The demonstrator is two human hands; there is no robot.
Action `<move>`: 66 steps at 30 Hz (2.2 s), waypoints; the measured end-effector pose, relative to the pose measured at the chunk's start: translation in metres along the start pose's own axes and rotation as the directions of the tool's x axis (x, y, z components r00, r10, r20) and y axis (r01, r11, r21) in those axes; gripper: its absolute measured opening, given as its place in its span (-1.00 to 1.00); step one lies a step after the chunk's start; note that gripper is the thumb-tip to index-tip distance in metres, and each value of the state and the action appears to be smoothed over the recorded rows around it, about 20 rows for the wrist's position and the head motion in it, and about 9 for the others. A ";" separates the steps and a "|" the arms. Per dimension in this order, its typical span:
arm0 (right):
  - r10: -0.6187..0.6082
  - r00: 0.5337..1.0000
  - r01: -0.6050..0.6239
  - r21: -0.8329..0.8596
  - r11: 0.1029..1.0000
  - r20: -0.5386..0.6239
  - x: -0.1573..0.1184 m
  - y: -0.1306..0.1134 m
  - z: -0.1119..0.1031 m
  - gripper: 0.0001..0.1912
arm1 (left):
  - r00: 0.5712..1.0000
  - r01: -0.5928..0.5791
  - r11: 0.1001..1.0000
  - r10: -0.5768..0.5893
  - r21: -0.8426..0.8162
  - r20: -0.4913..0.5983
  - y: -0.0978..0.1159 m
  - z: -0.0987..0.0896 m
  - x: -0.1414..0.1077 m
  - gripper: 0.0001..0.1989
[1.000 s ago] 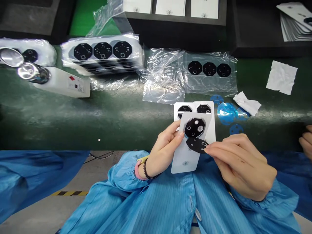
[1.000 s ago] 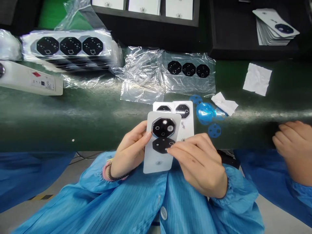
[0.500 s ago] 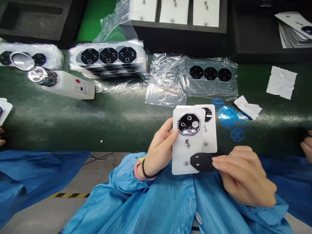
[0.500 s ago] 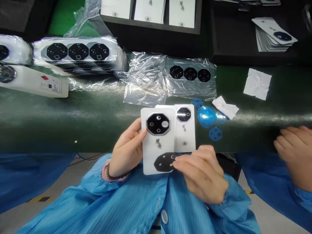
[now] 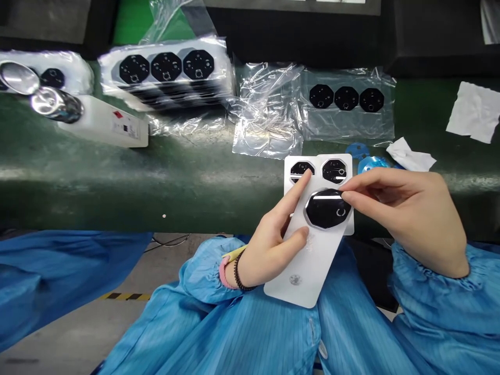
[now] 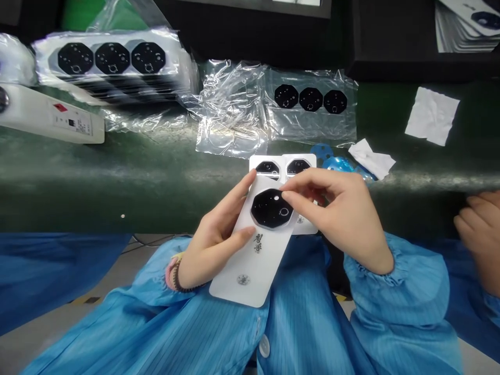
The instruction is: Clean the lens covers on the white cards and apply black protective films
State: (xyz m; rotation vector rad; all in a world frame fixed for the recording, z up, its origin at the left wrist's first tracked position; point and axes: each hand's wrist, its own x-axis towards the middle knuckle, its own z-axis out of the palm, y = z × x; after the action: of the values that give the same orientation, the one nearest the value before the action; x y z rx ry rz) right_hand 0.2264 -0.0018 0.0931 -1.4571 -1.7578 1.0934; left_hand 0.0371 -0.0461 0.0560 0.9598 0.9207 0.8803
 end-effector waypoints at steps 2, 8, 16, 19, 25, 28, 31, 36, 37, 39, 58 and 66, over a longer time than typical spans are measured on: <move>0.015 1.000 -0.015 0.002 1.000 -0.005 -0.002 0.001 0.000 -0.91 | 1.000 -0.011 1.000 0.011 -0.003 -0.019 -0.001 0.001 0.001 -0.35; 0.014 0.999 -0.018 -0.100 0.995 -0.034 -0.004 0.003 0.000 -0.92 | 0.999 -0.020 0.999 0.021 0.049 -0.031 0.000 0.003 0.002 -0.39; -0.010 0.999 0.005 -0.131 0.991 -0.038 -0.006 0.004 -0.001 -0.92 | 0.998 -0.023 0.998 0.027 0.059 -0.063 -0.001 0.008 0.002 -0.41; -0.014 0.999 0.008 -0.138 0.990 -0.041 -0.007 0.004 -0.001 -0.93 | 0.997 -0.018 0.999 0.021 0.045 -0.077 -0.001 0.008 0.002 -0.42; -0.011 0.998 0.003 -0.145 0.989 -0.054 -0.008 0.005 -0.001 -0.93 | 0.996 -0.012 0.999 0.015 0.029 -0.084 -0.001 0.009 0.002 -0.42; -0.017 0.999 0.010 -0.140 0.990 -0.050 -0.007 0.005 -0.001 -0.93 | 0.996 -0.027 0.999 0.030 0.037 -0.084 -0.001 0.008 0.002 -0.42; -0.026 0.999 0.020 -0.125 0.992 -0.045 -0.007 0.005 -0.001 -0.91 | 0.995 -0.025 0.999 0.028 0.031 -0.098 -0.001 0.008 0.002 -0.43; -0.026 0.999 0.020 -0.120 0.993 -0.044 -0.007 0.005 0.001 -0.91 | 0.996 -0.030 0.998 0.036 0.063 -0.086 -0.001 0.008 0.002 -0.44; -0.026 0.999 0.020 -0.127 0.992 -0.045 -0.007 0.005 0.001 -0.91 | 0.996 -0.035 0.997 0.040 0.064 -0.083 -0.001 0.008 0.002 -0.44; -0.031 0.998 0.023 -0.141 0.990 -0.049 -0.007 0.005 0.001 -0.92 | 0.996 -0.042 0.997 0.047 0.065 -0.081 -0.001 0.008 0.001 -0.44; -0.169 0.979 0.132 -0.273 0.953 -0.118 -0.012 0.003 0.007 -0.88 | 0.972 -0.233 0.955 0.234 0.183 0.019 -0.012 0.004 0.001 -0.39; -0.220 0.967 0.166 -0.346 0.923 -0.125 -0.013 0.002 0.008 -0.86 | 0.968 -0.250 0.953 0.250 0.174 0.020 -0.013 0.005 0.003 -0.39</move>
State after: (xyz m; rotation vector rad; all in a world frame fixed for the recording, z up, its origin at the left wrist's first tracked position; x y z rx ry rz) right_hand 0.2231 -0.0160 0.0877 -1.4773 -1.9876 0.5767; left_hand 0.0453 -0.0489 0.0450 1.2479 0.9013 1.0258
